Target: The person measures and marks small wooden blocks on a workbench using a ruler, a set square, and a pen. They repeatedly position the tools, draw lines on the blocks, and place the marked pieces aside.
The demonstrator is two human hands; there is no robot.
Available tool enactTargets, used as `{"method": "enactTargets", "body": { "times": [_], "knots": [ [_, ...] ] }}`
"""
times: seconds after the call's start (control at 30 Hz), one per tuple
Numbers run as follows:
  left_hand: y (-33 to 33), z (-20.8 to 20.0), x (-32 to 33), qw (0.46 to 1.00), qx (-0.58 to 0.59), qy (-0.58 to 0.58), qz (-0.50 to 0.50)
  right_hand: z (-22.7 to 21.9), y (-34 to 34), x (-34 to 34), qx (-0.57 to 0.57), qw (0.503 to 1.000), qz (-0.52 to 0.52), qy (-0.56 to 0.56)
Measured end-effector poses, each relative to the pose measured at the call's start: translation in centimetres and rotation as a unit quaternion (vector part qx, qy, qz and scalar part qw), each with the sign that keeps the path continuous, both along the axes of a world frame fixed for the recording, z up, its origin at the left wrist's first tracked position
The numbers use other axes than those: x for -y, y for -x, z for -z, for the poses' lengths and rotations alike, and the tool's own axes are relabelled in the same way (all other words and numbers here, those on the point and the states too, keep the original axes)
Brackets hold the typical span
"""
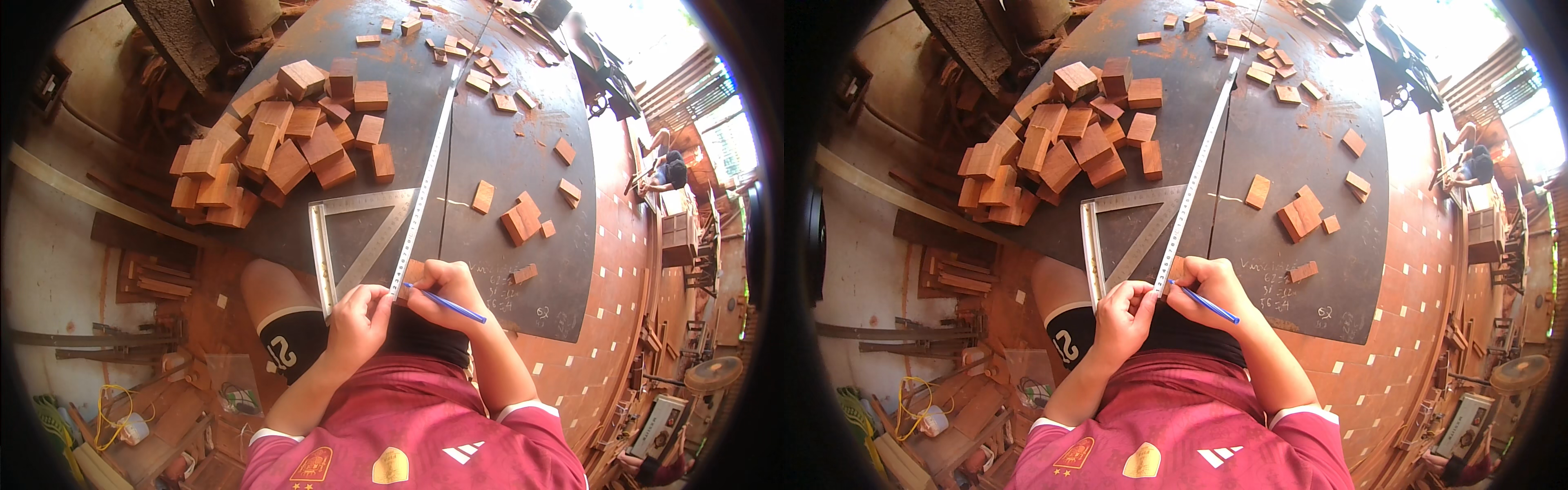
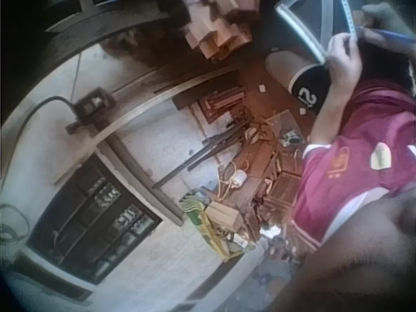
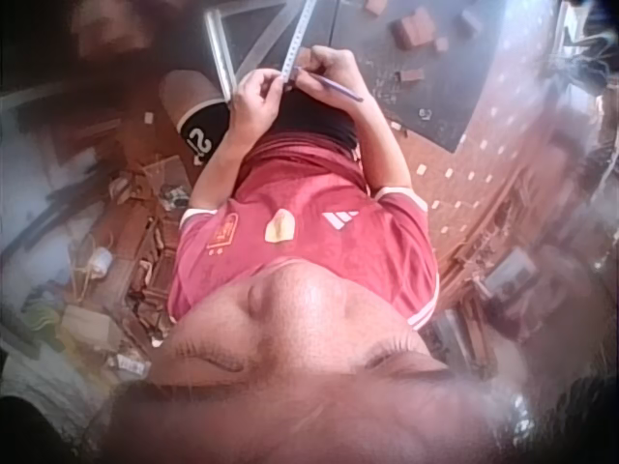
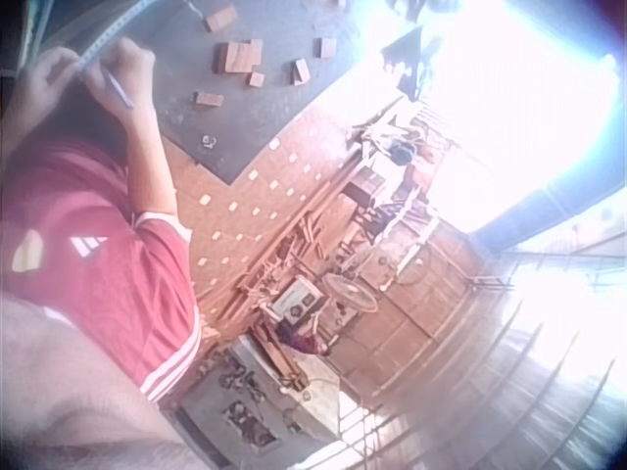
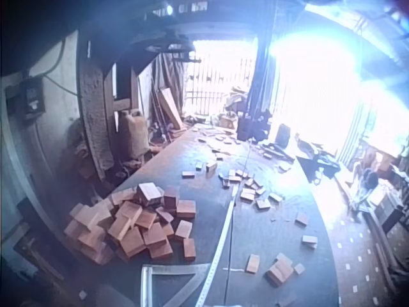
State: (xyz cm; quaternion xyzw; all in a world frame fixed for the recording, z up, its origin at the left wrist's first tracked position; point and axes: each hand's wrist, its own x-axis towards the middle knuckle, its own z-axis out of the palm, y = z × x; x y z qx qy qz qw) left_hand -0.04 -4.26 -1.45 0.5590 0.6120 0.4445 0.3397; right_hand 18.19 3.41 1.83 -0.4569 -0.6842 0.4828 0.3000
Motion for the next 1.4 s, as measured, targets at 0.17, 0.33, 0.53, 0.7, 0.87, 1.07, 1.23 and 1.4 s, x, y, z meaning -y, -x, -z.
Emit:
{"method": "enactTargets", "body": {
  "times": [0.17,0.33,0.53,0.7,0.87,1.07,1.23,1.4],
  "knots": [
    [0.14,0.21,0.02,1.000,-0.004,0.002,0.000,-0.04,0.07,0.05,-0.004,1.000,0.005,0.011],
    [-0.02,0.18,0.19,1.000,0.015,0.008,-0.017,0.28,0.00,0.03,-0.008,1.000,0.001,0.012],
    [0.03,0.39,0.43,0.996,0.073,0.031,-0.041,0.19,0.00,0.04,-0.007,1.000,0.001,0.008],
    [0.04,0.50,0.67,0.995,0.081,0.047,-0.036,-0.19,0.20,0.00,-0.022,1.000,0.005,0.007],
    [0.07,0.25,0.92,0.993,0.085,0.067,-0.038,0.33,-0.16,-0.12,0.022,1.000,-0.008,-0.018],
    [-0.25,0.43,0.48,0.993,0.096,0.051,-0.043,-0.29,0.10,-0.08,-0.006,1.000,0.000,0.006],
    [-0.32,0.56,0.48,0.994,0.088,0.054,-0.041,-0.11,-0.08,-0.06,-0.002,1.000,-0.005,0.004],
    [-0.44,0.25,0.44,0.993,0.084,0.062,-0.047,0.10,-0.14,-0.09,-0.005,1.000,-0.006,-0.002]
  ]
}}
